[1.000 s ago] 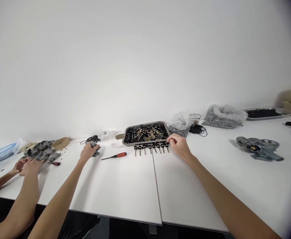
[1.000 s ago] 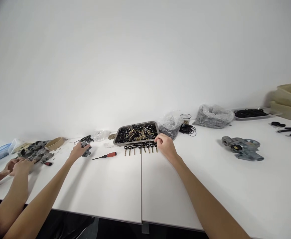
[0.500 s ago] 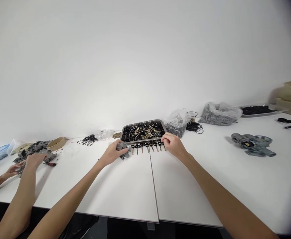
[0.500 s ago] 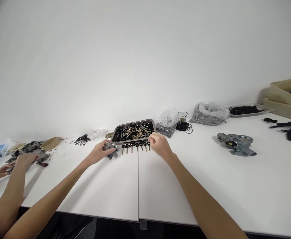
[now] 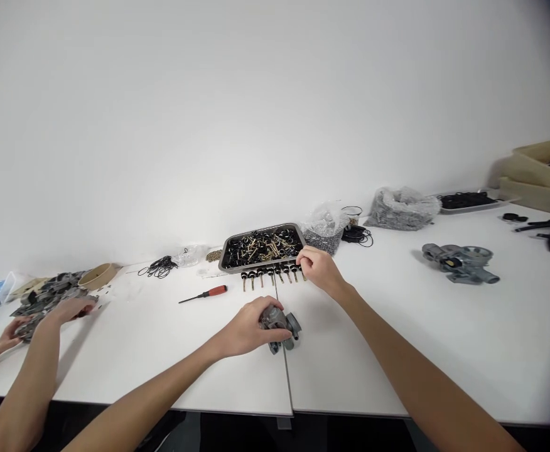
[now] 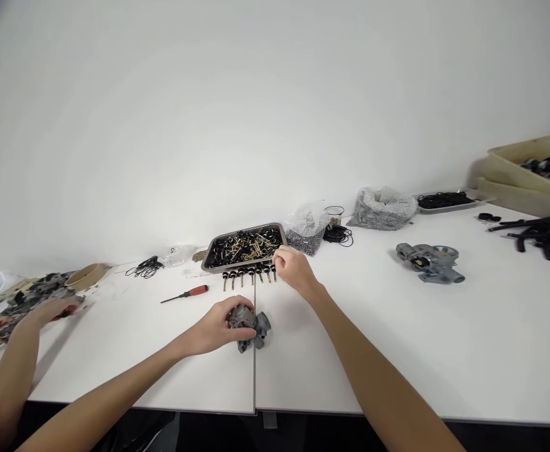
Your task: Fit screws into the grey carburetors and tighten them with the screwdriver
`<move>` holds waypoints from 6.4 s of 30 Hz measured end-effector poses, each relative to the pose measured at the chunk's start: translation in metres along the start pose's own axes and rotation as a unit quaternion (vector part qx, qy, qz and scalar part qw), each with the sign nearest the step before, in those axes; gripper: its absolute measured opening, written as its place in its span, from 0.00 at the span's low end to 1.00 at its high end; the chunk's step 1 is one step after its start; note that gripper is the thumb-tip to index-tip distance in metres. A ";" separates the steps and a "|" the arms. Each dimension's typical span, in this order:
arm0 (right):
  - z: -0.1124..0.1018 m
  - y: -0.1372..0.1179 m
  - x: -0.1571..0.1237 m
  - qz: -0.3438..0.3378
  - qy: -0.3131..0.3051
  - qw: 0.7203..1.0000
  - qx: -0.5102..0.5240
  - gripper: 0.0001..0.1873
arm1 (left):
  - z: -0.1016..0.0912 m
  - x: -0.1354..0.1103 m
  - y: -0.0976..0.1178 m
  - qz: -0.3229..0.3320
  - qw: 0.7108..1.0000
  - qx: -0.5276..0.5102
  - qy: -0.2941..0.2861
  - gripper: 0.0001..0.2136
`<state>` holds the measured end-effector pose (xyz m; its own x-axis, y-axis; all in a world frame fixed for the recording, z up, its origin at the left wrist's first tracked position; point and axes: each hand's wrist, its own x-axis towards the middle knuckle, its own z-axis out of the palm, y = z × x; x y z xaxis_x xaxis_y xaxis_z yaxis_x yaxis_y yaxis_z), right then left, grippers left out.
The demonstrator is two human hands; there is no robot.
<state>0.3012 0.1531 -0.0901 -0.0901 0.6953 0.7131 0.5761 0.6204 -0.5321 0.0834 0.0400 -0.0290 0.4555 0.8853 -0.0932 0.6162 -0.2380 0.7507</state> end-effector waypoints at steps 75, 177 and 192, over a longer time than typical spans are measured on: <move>0.013 0.009 -0.004 0.009 -0.046 0.999 -0.003 0.13 | -0.071 0.043 -0.089 -0.036 0.985 0.131 0.110 0.13; 0.046 -0.092 -0.041 0.087 -0.401 0.845 0.344 0.13 | 0.046 -0.073 -0.060 -0.082 0.891 -0.377 0.239 0.14; 0.046 -0.092 -0.039 0.076 -0.402 0.848 0.337 0.12 | 0.057 -0.076 -0.062 -0.048 0.880 -0.328 0.342 0.14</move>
<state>0.2146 0.0854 -0.0896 -0.7370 0.6408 0.2151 0.0604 0.3793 -0.9233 0.0470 -0.0350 -0.1059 -0.2089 0.9755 0.0698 0.0264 -0.0657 0.9975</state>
